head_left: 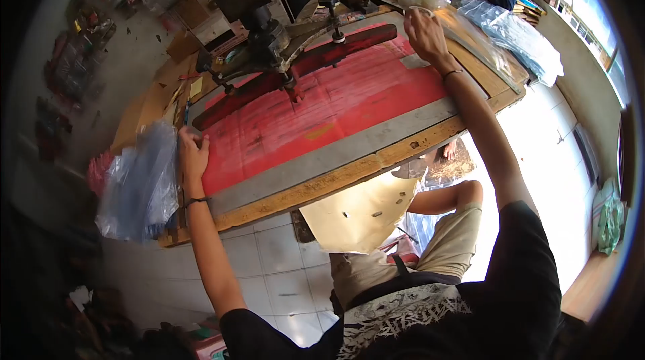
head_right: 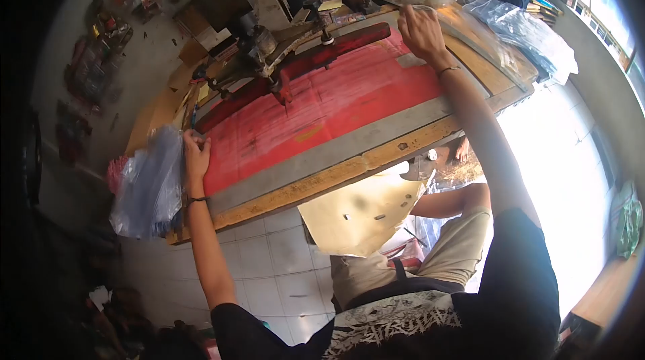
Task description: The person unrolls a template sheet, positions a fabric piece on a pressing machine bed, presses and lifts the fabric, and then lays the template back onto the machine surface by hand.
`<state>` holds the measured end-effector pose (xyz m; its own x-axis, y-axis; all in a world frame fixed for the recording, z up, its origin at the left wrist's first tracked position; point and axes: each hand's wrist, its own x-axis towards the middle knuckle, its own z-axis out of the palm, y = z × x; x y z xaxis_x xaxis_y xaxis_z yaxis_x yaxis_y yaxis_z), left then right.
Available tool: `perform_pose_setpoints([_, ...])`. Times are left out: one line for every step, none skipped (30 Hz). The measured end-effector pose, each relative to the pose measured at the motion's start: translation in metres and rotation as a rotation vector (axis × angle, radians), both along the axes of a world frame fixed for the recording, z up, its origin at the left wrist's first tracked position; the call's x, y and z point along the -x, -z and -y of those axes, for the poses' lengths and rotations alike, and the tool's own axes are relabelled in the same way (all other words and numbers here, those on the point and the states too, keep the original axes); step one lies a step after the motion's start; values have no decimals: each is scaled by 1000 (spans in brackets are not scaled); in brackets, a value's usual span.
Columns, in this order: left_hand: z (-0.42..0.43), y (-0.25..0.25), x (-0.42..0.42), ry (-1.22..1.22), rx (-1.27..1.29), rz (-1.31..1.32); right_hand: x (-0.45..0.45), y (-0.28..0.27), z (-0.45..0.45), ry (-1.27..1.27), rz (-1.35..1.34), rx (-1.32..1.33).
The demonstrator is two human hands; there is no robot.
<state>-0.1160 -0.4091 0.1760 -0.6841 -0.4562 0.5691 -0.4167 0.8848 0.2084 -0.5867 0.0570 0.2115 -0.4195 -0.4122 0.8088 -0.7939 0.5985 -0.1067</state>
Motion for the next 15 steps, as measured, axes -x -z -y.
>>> perform_pose_setpoints([-5, 2, -2, 6, 117, 99, 18, 22, -3, -87, 32, -35])
perform_pose_setpoints([-15, 1, -2, -11, 59, 106, 16, 22, -6, -47, -3, -53])
perform_pose_setpoints([-25, -6, 0, -30, 5, 114, 10, 20, -4, -10, -39, -68])
perform_pose_setpoints([-36, -12, -1, -54, -44, 120, 4, 18, -2, 24, -77, -78])
perform_pose_setpoints([-43, -11, -5, -75, -49, 149, 0, 18, -2, -7, 9, -101])
perform_pose_setpoints([-51, -10, -10, -100, -52, 173, 2, 21, -2, -3, 111, -99])
perform_pose_setpoints([-59, -9, -13, -128, -53, 192, 7, 22, -4, -1, 207, -96])
perform_pose_setpoints([-73, -8, -22, -135, -69, 171, 13, 25, -5, 3, 306, -96])
perform_pose_setpoints([-96, -8, -35, -140, -87, 154, 22, 30, -2, 30, 379, -117])
perform_pose_setpoints([-124, -6, -47, -143, -108, 138, 20, 29, -1, 38, 320, -186])
perform_pose_setpoints([-164, -16, -59, -124, -81, 105, 16, 25, -3, 49, 265, -255])
perform_pose_setpoints([-208, -22, -71, -102, -56, 77, 11, 25, -8, 62, 215, -326])
perform_pose_setpoints([-242, -15, -79, -90, -27, -11, 20, 28, -8, 28, 216, -317])
perform_pose_setpoints([-272, -5, -85, -76, 5, -101, 25, 35, -6, 43, 157, -218])
perform_pose_setpoints([-297, 19, -90, -82, 92, -208, 32, 34, -2, -39, 144, -118])
